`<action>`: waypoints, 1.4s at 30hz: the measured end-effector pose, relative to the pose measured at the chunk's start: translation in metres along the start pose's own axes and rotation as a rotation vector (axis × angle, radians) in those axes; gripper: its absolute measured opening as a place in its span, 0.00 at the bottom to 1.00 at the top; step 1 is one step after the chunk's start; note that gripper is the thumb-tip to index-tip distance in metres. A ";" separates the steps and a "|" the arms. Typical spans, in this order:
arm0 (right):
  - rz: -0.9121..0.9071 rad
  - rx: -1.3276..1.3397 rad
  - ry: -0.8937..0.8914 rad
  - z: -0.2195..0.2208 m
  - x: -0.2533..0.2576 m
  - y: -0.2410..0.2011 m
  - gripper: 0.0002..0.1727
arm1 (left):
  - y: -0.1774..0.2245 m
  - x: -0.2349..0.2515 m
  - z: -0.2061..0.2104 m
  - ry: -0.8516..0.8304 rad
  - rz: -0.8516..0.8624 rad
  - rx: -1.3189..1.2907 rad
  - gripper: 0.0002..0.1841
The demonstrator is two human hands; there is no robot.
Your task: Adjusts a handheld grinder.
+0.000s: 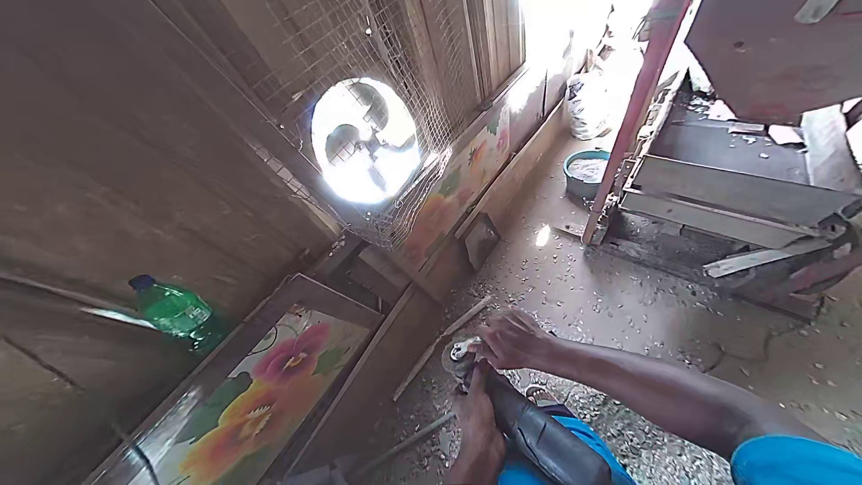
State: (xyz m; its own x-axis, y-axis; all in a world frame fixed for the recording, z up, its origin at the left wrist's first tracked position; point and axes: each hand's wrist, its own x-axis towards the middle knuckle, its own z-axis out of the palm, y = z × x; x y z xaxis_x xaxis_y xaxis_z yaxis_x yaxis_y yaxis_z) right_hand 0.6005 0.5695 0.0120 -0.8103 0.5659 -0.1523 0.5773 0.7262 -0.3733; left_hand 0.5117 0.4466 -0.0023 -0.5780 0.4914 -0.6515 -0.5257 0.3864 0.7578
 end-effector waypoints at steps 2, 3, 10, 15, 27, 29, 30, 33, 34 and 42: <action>0.013 0.019 -0.009 0.007 0.000 0.022 0.41 | -0.007 0.004 0.016 -0.005 -0.016 0.014 0.23; 0.023 0.040 -0.019 0.010 -0.001 0.030 0.41 | -0.010 0.007 0.022 -0.011 -0.025 0.026 0.22; 0.048 0.118 -0.067 0.020 -0.003 0.064 0.42 | -0.020 0.008 0.051 0.002 -0.028 0.101 0.18; 0.042 0.128 -0.063 0.024 -0.014 0.081 0.40 | -0.028 0.005 0.063 -0.032 -0.057 0.151 0.20; -0.109 -0.028 0.099 0.058 -0.017 0.097 0.38 | -0.045 0.002 0.061 0.026 -0.112 0.061 0.22; -0.130 -0.028 0.071 0.060 -0.013 0.096 0.38 | -0.044 0.001 0.058 0.035 -0.129 0.079 0.22; -0.148 -0.019 0.082 0.061 -0.010 0.095 0.37 | -0.043 0.002 0.055 0.034 -0.125 0.077 0.22; -0.214 0.002 0.140 0.067 -0.002 0.095 0.36 | -0.044 0.005 0.048 0.036 -0.113 0.067 0.21; -0.229 0.002 0.152 0.068 0.000 0.096 0.36 | -0.044 0.006 0.046 0.037 -0.115 0.066 0.22; -0.534 0.104 0.339 0.088 0.017 0.107 0.35 | -0.038 0.007 0.027 -0.063 -0.196 0.006 0.21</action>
State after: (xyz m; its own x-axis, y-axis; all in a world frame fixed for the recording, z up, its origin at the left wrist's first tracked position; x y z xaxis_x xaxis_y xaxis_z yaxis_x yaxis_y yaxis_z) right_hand 0.6400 0.6222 -0.1107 -0.8968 0.2409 0.3711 0.0763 0.9104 -0.4066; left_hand 0.5444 0.4566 -0.0350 -0.4249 0.4543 -0.7830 -0.6201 0.4841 0.6174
